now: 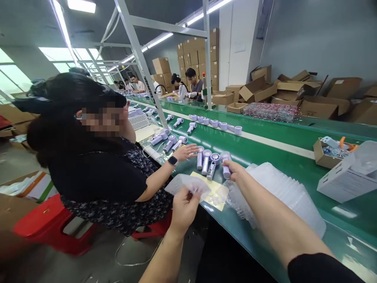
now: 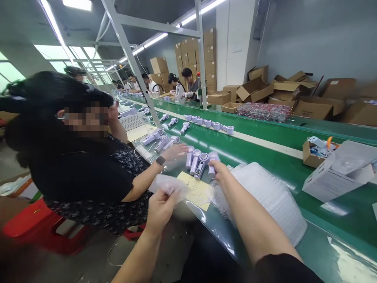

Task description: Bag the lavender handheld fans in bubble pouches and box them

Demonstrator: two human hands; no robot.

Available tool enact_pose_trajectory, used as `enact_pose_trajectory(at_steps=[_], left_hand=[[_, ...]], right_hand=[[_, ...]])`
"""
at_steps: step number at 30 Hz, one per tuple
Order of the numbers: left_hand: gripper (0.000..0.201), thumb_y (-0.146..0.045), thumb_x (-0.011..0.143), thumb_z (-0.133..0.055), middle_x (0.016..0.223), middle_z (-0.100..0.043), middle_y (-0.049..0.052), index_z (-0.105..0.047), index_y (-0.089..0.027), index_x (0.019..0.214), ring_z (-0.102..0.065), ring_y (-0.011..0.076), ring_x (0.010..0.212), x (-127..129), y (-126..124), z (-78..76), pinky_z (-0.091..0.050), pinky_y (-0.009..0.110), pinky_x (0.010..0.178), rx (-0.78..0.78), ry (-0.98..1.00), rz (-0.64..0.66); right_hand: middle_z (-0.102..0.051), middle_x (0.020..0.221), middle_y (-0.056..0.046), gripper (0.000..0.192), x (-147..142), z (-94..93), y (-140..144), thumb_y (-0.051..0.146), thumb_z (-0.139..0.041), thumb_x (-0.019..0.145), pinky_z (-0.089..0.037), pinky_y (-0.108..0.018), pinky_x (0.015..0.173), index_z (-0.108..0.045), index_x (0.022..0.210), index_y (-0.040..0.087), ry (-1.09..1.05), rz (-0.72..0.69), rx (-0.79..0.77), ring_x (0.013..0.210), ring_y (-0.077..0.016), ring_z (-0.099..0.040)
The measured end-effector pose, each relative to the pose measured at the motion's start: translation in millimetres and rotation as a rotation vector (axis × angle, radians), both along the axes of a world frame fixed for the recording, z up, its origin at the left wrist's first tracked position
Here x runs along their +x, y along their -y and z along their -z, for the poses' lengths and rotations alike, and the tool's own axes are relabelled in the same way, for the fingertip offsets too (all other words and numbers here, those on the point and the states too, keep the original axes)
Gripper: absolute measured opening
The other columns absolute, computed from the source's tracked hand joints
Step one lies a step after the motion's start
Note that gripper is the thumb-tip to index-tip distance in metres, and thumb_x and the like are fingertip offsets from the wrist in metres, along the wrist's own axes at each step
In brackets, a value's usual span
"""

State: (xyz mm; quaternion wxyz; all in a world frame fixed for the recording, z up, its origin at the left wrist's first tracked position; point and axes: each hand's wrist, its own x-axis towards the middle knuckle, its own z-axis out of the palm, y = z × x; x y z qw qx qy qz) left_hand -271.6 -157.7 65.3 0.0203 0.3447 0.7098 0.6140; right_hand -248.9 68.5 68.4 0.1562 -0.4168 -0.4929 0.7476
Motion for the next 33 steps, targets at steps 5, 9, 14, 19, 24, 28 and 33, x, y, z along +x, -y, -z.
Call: enact_pose_trajectory(at_steps=[5,9,14,19,24,28,33], left_hand=[[0.020,-0.013,0.079,-0.053,0.079,-0.061,0.002,-0.068,-0.016,0.094,-0.056,0.0113,0.069,1,-60,-13.6,-0.046,0.023,0.068,-0.177,-0.318,0.207],[0.023,-0.012,0.079,-0.053,0.075,-0.060,0.002,-0.070,-0.018,0.092,-0.056,0.0118,0.069,24,-107,-24.7,-0.046,0.024,0.068,-0.247,-0.537,0.353],[0.021,-0.019,0.083,-0.053,0.075,-0.060,0.002,-0.070,-0.019,0.095,-0.058,0.0124,0.071,83,-149,-30.5,-0.047,0.024,0.068,-0.206,-0.716,0.602],[0.024,-0.021,0.087,-0.048,0.077,-0.056,0.002,-0.067,-0.022,0.100,-0.056,0.0111,0.069,148,-166,-23.9,-0.045,0.022,0.064,-0.159,-0.871,0.880],[0.024,-0.022,0.090,-0.043,0.076,-0.055,0.002,-0.066,-0.021,0.099,-0.054,0.0101,0.067,190,-181,-7.8,-0.043,0.020,0.061,-0.133,-0.929,1.014],[0.026,-0.022,0.091,-0.040,0.075,-0.057,0.004,-0.065,-0.019,0.099,-0.055,0.0143,0.071,211,-194,5.8,-0.044,0.025,0.062,-0.161,-1.151,0.908],[0.027,-0.029,0.092,-0.043,0.075,-0.060,0.004,-0.067,-0.019,0.098,-0.056,0.0123,0.069,229,-202,9.4,-0.045,0.023,0.064,-0.163,-0.931,1.083]], right_hand=[[-0.064,0.087,-0.004,0.040,100,-41.0,-8,0.016,-0.077,0.066,-0.048,-0.023,0.056,-0.056,0.100,0.016,-0.189,0.003,0.186,0.063,-0.0114,-0.056],[-0.062,0.111,-0.008,0.038,211,-48.6,24,0.046,-0.059,0.082,-0.049,-0.028,0.060,-0.054,0.113,0.024,-0.378,-0.084,0.307,0.067,-0.0137,-0.055],[-0.063,0.090,-0.006,0.036,294,-15.6,68,0.046,-0.057,0.082,-0.050,-0.034,0.064,-0.055,0.114,0.028,-0.360,-0.033,0.045,0.070,-0.0181,-0.059],[-0.058,0.081,0.001,0.064,340,9.3,74,0.037,-0.072,0.072,-0.047,-0.028,0.058,-0.040,0.128,0.033,-0.443,0.111,0.045,0.061,-0.0135,-0.056],[-0.060,0.082,0.000,0.073,379,21.3,70,0.031,-0.076,0.066,-0.045,-0.025,0.058,-0.040,0.130,0.031,-0.510,0.130,0.018,0.063,-0.0133,-0.056],[-0.059,0.076,0.001,0.073,400,26.9,75,0.033,-0.077,0.064,-0.043,-0.024,0.055,-0.043,0.128,0.031,-0.549,0.162,0.027,0.061,-0.0137,-0.054],[-0.060,0.081,0.000,0.066,415,37.4,71,0.032,-0.076,0.064,-0.044,-0.026,0.058,-0.049,0.124,0.030,-0.518,0.175,0.026,0.063,-0.0141,-0.054]])
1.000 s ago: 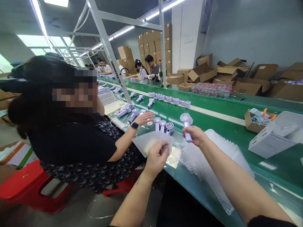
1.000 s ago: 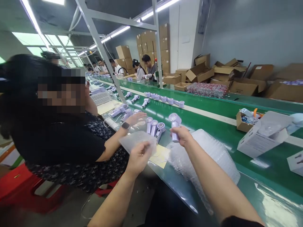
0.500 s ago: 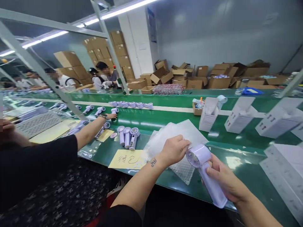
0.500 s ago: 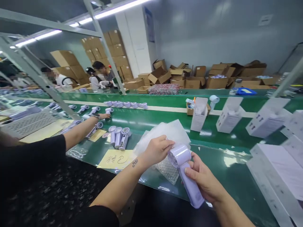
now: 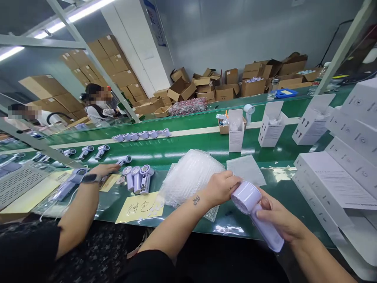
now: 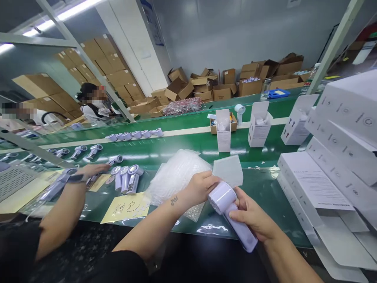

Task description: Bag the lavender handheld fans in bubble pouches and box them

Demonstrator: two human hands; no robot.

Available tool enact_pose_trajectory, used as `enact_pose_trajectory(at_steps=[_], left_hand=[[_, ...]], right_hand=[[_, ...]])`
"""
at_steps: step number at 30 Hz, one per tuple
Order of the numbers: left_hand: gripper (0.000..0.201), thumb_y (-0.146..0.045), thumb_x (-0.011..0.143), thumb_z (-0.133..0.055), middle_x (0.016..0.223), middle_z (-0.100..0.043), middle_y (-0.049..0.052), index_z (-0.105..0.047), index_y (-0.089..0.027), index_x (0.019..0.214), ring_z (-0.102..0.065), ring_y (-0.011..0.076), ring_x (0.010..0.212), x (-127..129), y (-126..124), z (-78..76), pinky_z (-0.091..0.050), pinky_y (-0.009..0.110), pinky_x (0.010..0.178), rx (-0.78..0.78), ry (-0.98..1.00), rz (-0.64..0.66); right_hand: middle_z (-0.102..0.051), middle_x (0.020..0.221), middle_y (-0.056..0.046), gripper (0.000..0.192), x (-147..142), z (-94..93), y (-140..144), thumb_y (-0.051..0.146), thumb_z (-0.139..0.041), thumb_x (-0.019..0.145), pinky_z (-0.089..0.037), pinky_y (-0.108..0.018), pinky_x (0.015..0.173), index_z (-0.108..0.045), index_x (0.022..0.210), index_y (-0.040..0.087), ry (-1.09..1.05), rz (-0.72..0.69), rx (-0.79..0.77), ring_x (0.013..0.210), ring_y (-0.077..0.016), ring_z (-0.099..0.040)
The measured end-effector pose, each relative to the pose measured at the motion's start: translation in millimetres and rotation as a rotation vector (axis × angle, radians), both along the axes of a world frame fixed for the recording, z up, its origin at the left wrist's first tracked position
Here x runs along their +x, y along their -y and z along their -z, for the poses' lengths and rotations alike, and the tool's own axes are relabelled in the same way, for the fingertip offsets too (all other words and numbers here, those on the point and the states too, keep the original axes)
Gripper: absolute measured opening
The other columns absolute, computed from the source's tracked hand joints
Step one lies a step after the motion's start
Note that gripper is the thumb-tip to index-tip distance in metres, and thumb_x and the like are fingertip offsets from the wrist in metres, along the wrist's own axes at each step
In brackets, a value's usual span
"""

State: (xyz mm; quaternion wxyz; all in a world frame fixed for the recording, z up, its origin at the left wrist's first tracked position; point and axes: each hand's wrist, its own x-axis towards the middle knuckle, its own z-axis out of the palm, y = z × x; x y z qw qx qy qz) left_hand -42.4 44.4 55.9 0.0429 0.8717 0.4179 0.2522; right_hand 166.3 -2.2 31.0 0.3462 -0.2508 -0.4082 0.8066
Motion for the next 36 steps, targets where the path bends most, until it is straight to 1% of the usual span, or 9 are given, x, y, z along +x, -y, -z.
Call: enact_pose_trajectory(at_steps=[5,8,12,17,20,25,30,32,36], left_hand=[[0.021,-0.028,0.087,-0.054,0.076,-0.064,0.004,-0.069,-0.014,0.091,-0.060,0.0130,0.071,8,-2,-1.5,-0.048,0.023,0.067,-0.337,0.445,0.029],[0.022,-0.026,0.087,-0.051,0.075,-0.063,0.005,-0.069,-0.014,0.093,-0.059,0.0137,0.070,19,8,0.2,-0.048,0.025,0.067,-0.255,0.453,0.075],[0.024,-0.023,0.087,-0.048,0.076,-0.062,0.006,-0.067,-0.016,0.100,-0.058,0.0135,0.070,37,14,0.3,-0.048,0.024,0.065,-0.114,0.249,0.271],[0.019,-0.021,0.087,-0.047,0.079,-0.065,0.005,-0.065,-0.017,0.092,-0.060,0.0147,0.075,34,-17,2.6,-0.049,0.026,0.071,0.053,0.339,-0.169],[0.019,-0.023,0.086,-0.049,0.077,-0.063,0.004,-0.066,-0.018,0.094,-0.059,0.0135,0.071,36,-22,7.9,-0.048,0.025,0.067,0.047,0.184,-0.077],[0.015,-0.020,0.081,-0.054,0.067,-0.058,0.001,-0.067,-0.016,0.074,-0.053,0.0100,0.063,48,-7,15.7,-0.042,0.020,0.060,-0.347,0.168,0.221],[0.022,-0.030,0.085,-0.053,0.070,-0.063,0.002,-0.067,-0.013,0.082,-0.056,0.0119,0.065,45,-6,18.0,-0.043,0.023,0.062,-0.705,0.631,-0.010],[0.022,-0.031,0.085,-0.054,0.072,-0.063,0.003,-0.066,-0.013,0.084,-0.056,0.0125,0.067,42,-4,16.9,-0.044,0.024,0.063,-0.630,0.679,-0.043],[0.015,-0.023,0.086,-0.053,0.070,-0.061,0.002,-0.067,-0.016,0.087,-0.053,0.0113,0.065,42,8,12.4,-0.043,0.024,0.062,-0.212,0.513,0.103]], right_hand=[[-0.061,0.092,-0.001,0.056,8,10.2,-4,0.035,-0.073,0.070,-0.046,-0.027,0.063,-0.052,0.121,0.029,0.092,0.169,-0.093,0.070,-0.0146,-0.056],[-0.062,0.095,-0.002,0.050,6,17.4,-2,0.037,-0.071,0.073,-0.047,-0.029,0.063,-0.053,0.119,0.027,0.187,0.216,-0.140,0.070,-0.0146,-0.056],[-0.062,0.098,-0.005,0.059,7,30.3,2,0.040,-0.070,0.074,-0.045,-0.033,0.081,-0.047,0.125,0.024,0.197,0.370,-0.001,0.086,-0.0195,-0.058],[-0.060,0.095,-0.003,0.091,38,39.9,14,0.032,-0.073,0.072,-0.043,-0.034,0.078,-0.015,0.142,0.027,0.220,0.176,0.093,0.087,-0.0202,-0.058],[-0.061,0.094,-0.003,0.096,45,35.7,21,0.035,-0.075,0.067,-0.044,-0.031,0.073,-0.016,0.142,0.027,0.098,0.170,0.036,0.082,-0.0184,-0.058],[-0.062,0.086,-0.001,0.075,34,19.2,9,0.033,-0.076,0.065,-0.045,-0.030,0.075,-0.043,0.132,0.026,0.001,0.213,0.028,0.076,-0.0163,-0.057],[-0.063,0.099,-0.006,0.051,35,20.4,0,0.035,-0.070,0.074,-0.047,-0.032,0.072,-0.056,0.122,0.022,0.177,0.214,0.011,0.074,-0.0158,-0.058],[-0.063,0.103,-0.008,0.052,34,25.3,2,0.037,-0.069,0.075,-0.048,-0.033,0.072,-0.056,0.123,0.020,0.222,0.223,-0.008,0.075,-0.0171,-0.059],[-0.064,0.106,-0.009,0.054,30,31.3,6,0.036,-0.071,0.073,-0.049,-0.035,0.073,-0.057,0.122,0.020,0.206,0.287,-0.026,0.080,-0.0193,-0.060]])
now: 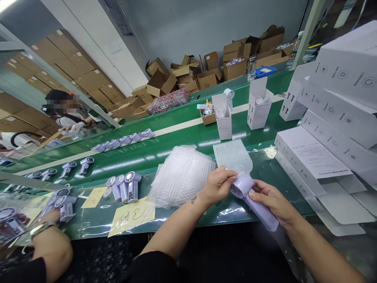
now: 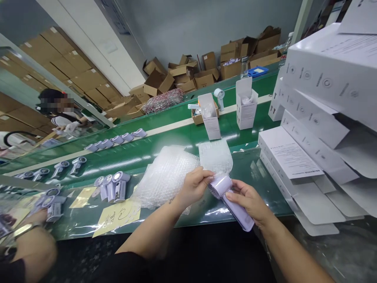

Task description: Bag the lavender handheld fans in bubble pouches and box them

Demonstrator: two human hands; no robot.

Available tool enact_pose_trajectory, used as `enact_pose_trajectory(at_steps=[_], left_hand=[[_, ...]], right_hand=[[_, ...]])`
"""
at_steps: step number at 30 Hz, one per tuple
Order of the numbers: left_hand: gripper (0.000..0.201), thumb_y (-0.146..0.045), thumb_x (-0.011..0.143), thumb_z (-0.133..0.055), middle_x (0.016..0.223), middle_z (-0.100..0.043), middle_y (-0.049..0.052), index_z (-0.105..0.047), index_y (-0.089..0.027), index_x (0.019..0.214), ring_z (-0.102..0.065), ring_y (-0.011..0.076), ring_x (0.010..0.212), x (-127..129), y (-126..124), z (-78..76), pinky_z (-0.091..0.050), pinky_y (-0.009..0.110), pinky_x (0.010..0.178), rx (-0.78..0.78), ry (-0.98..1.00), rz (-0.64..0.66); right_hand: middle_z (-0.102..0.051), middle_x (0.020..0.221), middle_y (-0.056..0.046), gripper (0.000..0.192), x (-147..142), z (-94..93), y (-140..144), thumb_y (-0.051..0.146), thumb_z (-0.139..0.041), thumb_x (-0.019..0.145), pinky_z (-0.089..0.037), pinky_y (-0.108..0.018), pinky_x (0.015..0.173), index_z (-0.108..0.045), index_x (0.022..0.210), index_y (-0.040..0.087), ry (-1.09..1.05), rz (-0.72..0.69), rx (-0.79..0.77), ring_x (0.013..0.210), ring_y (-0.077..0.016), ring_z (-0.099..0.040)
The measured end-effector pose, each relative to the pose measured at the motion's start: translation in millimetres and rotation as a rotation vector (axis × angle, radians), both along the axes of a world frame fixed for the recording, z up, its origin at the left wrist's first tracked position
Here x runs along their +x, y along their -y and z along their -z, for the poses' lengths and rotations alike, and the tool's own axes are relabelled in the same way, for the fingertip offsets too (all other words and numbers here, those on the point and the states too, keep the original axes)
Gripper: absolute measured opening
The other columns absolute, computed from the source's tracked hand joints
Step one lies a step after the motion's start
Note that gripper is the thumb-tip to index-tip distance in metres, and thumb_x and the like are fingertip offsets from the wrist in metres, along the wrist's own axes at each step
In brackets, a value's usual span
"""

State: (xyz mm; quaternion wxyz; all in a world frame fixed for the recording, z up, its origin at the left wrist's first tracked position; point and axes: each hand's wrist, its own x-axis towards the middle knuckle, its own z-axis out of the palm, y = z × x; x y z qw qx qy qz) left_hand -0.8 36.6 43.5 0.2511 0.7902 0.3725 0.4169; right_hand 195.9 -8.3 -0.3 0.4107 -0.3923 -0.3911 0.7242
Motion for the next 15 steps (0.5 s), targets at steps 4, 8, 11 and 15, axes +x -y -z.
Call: enact_pose_trajectory(at_steps=[4,8,11,15], left_hand=[[0.013,-0.016,0.086,-0.050,0.063,-0.053,0.001,-0.063,-0.016,0.084,-0.046,0.0105,0.057,3,9,-4.6,-0.039,0.023,0.053,0.283,-0.052,-0.023],[0.022,-0.011,0.081,-0.043,0.062,-0.048,0.001,-0.061,-0.015,0.094,-0.045,0.0132,0.059,0,13,-2.1,-0.038,0.026,0.053,0.680,-0.322,0.204],[0.023,-0.011,0.081,-0.043,0.061,-0.045,0.000,-0.060,-0.014,0.097,-0.044,0.0139,0.059,-6,12,9.5,-0.038,0.026,0.054,0.748,-0.449,0.188],[0.016,-0.012,0.083,-0.048,0.070,-0.049,0.003,-0.059,-0.016,0.094,-0.048,0.0147,0.065,-3,4,25.4,-0.041,0.026,0.057,0.621,-0.390,-0.163]], right_hand=[[-0.065,0.108,-0.008,0.053,-5,-2.1,3,0.035,-0.071,0.074,-0.050,-0.034,0.074,-0.056,0.122,0.022,-0.024,0.055,-0.016,0.077,-0.0181,-0.062],[-0.065,0.108,-0.004,0.044,-3,-6.2,6,0.031,-0.072,0.074,-0.047,-0.032,0.083,-0.059,0.115,0.024,-0.107,0.155,-0.007,0.088,-0.0182,-0.062],[-0.064,0.109,-0.002,0.043,-1,-10.7,8,0.029,-0.074,0.073,-0.049,-0.030,0.077,-0.057,0.113,0.027,-0.108,0.258,-0.024,0.082,-0.0158,-0.063],[-0.064,0.095,0.000,0.041,-5,-18.6,9,0.034,-0.075,0.069,-0.051,-0.028,0.058,-0.054,0.104,0.026,-0.092,0.351,-0.075,0.064,-0.0137,-0.062]])
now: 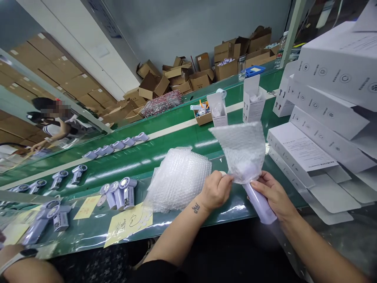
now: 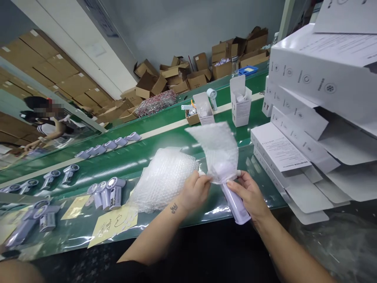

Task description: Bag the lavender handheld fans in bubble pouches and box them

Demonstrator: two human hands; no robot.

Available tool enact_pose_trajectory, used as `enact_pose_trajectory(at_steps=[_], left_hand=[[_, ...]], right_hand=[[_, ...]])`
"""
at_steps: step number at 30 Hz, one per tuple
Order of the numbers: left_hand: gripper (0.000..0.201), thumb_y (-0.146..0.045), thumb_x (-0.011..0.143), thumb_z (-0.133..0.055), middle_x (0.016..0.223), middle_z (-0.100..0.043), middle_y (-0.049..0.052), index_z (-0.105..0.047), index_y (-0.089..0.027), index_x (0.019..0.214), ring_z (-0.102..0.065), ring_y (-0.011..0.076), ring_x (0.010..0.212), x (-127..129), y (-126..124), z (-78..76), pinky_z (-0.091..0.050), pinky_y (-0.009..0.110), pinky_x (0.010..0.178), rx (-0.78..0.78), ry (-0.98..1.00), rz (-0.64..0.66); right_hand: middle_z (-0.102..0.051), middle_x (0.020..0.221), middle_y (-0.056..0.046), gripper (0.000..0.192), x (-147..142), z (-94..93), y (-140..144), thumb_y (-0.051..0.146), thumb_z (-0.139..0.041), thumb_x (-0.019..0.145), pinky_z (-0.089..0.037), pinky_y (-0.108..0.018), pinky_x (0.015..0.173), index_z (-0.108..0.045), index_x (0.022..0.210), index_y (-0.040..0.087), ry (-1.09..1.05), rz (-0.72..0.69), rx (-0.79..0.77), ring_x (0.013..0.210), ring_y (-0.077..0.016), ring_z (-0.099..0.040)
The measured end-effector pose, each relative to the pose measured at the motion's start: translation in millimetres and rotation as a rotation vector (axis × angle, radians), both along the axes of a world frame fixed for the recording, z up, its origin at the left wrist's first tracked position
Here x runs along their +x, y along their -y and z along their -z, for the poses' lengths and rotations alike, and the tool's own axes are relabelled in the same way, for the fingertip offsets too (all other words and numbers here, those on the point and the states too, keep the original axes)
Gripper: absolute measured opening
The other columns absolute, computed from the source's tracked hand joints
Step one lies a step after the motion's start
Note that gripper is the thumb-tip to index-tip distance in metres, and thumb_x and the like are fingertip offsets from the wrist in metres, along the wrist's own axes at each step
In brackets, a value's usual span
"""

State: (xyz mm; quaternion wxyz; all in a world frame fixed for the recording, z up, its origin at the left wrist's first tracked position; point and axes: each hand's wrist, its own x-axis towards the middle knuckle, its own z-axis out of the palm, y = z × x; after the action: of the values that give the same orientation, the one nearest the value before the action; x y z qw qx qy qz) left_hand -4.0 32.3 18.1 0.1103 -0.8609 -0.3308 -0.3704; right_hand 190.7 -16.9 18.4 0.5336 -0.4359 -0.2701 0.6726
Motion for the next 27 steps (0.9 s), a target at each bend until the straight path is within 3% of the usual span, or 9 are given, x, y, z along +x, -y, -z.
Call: enact_pose_trajectory(at_steps=[3,6,8,12,15,18,21,24,27], left_hand=[[0.013,-0.012,0.084,-0.046,0.077,-0.055,0.006,-0.058,-0.016,0.089,-0.052,0.0158,0.070,11,8,4.8,-0.045,0.028,0.063,-0.161,0.146,-0.048],[0.014,-0.013,0.083,-0.045,0.075,-0.059,0.006,-0.058,-0.017,0.088,-0.055,0.0163,0.069,22,30,4.8,-0.046,0.029,0.063,-0.324,0.123,0.142],[0.014,-0.016,0.082,-0.048,0.073,-0.061,0.005,-0.059,-0.017,0.089,-0.056,0.0155,0.066,27,40,0.3,-0.046,0.028,0.062,-0.505,0.165,0.178],[0.012,-0.023,0.078,-0.054,0.066,-0.059,0.000,-0.061,-0.016,0.084,-0.053,0.0104,0.058,33,28,-21.8,-0.042,0.022,0.053,-1.038,0.504,-0.032],[0.009,-0.018,0.068,-0.059,0.058,-0.056,-0.002,-0.061,-0.014,0.076,-0.048,0.0073,0.050,37,7,-44.0,-0.037,0.019,0.047,-1.299,0.657,0.018],[0.007,-0.014,0.061,-0.057,0.048,-0.051,-0.004,-0.057,-0.014,0.068,-0.042,0.0054,0.039,36,-9,-69.6,-0.024,0.016,0.035,-1.500,0.876,0.051],[0.008,-0.014,0.058,-0.056,0.047,-0.049,-0.003,-0.055,-0.013,0.066,-0.040,0.0045,0.035,25,-18,-98.9,-0.015,0.015,0.031,-1.520,1.056,0.077],[0.015,-0.019,0.060,-0.061,0.049,-0.049,-0.003,-0.059,-0.011,0.072,-0.040,0.0040,0.035,3,-21,-123.7,-0.017,0.014,0.030,-1.439,1.047,0.147],[0.037,-0.032,0.065,-0.068,0.067,-0.058,0.002,-0.061,-0.013,0.095,-0.049,0.0066,0.049,-22,-22,-129.5,-0.032,0.015,0.037,-1.183,1.037,0.316]], right_hand=[[-0.062,0.082,0.003,0.041,-4,-3.9,-1,0.039,-0.075,0.069,-0.049,-0.028,0.050,-0.051,0.099,0.025,-0.018,0.004,-0.036,0.055,-0.0143,-0.060],[-0.060,0.071,0.005,0.035,-5,-3.1,-3,0.039,-0.075,0.068,-0.047,-0.024,0.048,-0.051,0.088,0.023,-0.018,0.057,-0.067,0.053,-0.0119,-0.058],[-0.058,0.064,0.005,0.033,-6,-0.6,-6,0.038,-0.075,0.069,-0.045,-0.022,0.047,-0.050,0.083,0.022,0.019,0.045,-0.114,0.051,-0.0104,-0.055],[-0.060,0.062,0.002,0.034,-7,-0.6,-14,0.041,-0.075,0.069,-0.047,-0.024,0.043,-0.049,0.078,0.021,0.061,-0.079,-0.270,0.050,-0.0137,-0.058],[-0.061,0.062,0.000,0.028,-1,-14.4,-24,0.037,-0.073,0.071,-0.047,-0.022,0.040,-0.052,0.079,0.020,0.061,-0.156,-0.321,0.048,-0.0126,-0.058],[-0.054,0.053,0.003,0.020,12,-44.2,-31,0.032,-0.069,0.075,-0.039,-0.017,0.032,-0.055,0.078,0.018,0.209,-0.121,-0.212,0.039,-0.0083,-0.050],[-0.052,0.050,0.003,0.021,22,-85.0,-33,0.032,-0.067,0.076,-0.039,-0.016,0.030,-0.052,0.072,0.018,0.469,-0.143,-0.002,0.036,-0.0073,-0.048],[-0.059,0.056,0.001,0.021,21,-122.8,-31,0.028,-0.069,0.074,-0.046,-0.020,0.034,-0.051,0.078,0.019,0.598,-0.143,0.154,0.040,-0.0101,-0.054],[-0.060,0.056,0.003,0.023,6,-139.3,-29,0.025,-0.066,0.076,-0.049,-0.022,0.039,-0.050,0.092,0.020,0.522,-0.053,0.272,0.042,-0.0114,-0.057]])
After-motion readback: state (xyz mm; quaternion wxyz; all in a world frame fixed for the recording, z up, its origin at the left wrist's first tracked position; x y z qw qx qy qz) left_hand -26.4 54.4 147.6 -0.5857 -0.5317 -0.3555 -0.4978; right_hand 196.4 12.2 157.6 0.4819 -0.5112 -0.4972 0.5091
